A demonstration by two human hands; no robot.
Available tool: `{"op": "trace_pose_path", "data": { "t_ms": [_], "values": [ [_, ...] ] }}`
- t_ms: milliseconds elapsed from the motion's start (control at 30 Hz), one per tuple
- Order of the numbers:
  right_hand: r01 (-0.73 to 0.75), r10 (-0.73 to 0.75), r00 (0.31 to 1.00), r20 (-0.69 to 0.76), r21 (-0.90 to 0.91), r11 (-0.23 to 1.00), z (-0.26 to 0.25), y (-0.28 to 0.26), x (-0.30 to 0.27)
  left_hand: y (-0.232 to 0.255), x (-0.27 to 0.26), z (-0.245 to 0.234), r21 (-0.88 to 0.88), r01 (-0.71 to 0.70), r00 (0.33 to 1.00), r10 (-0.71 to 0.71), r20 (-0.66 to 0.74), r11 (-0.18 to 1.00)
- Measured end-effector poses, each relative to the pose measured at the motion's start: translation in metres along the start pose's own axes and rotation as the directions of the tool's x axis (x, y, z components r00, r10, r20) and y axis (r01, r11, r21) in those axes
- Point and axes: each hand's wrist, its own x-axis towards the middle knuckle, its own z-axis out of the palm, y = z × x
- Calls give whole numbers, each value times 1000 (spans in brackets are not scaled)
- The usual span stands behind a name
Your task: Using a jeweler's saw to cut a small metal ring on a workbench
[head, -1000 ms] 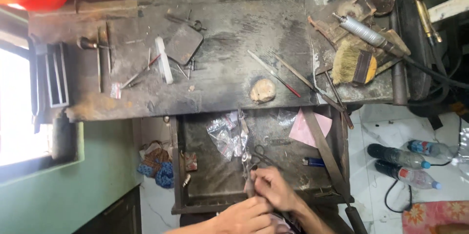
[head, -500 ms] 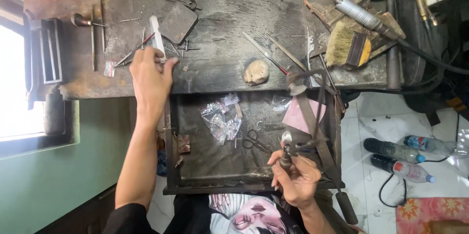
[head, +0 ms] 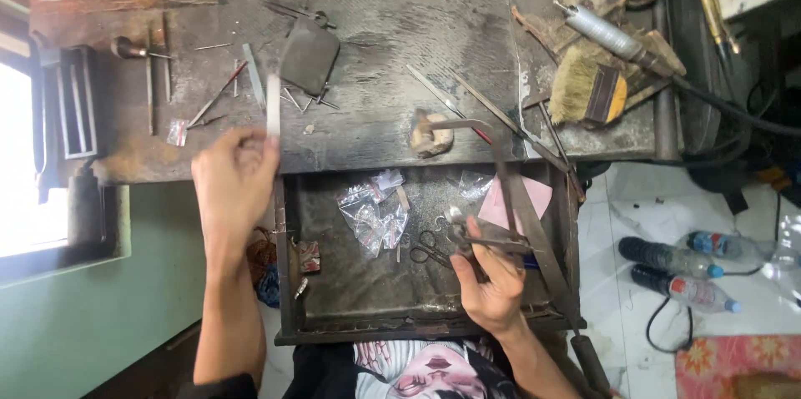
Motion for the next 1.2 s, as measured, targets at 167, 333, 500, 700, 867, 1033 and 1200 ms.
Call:
{"op": "trace_pose_path", "data": {
  "t_ms": [167,333,500,700,867,1033,1200],
  "values": [
    [48,-47,998,-35,18,999,12,-12,30,5,-51,12,-500,47,995,5,103,865],
    [42,-41,999,-12,63,997,23,-14,37,-4,-72,52,-693,212,937,58,345,689],
    [68,-70,997,15,94,993,23,-22,46,12,-81,68,-758,342,853,156,499,556],
    [103,-103,995,-8,83,991,24,-24,40,3,-79,73,-781,349,854,168,493,518],
    [144,-143,989,-37,26,989,29,-21,34,12,-82,62,-773,336,858,163,487,538],
    [147,-145,989,-26,86,985,30,-21,33,12,-79,65,-787,363,851,167,498,499],
    [97,-98,995,2,127,987,35,-8,4,-6,-63,65,-819,358,888,109,447,449]
  ]
}}
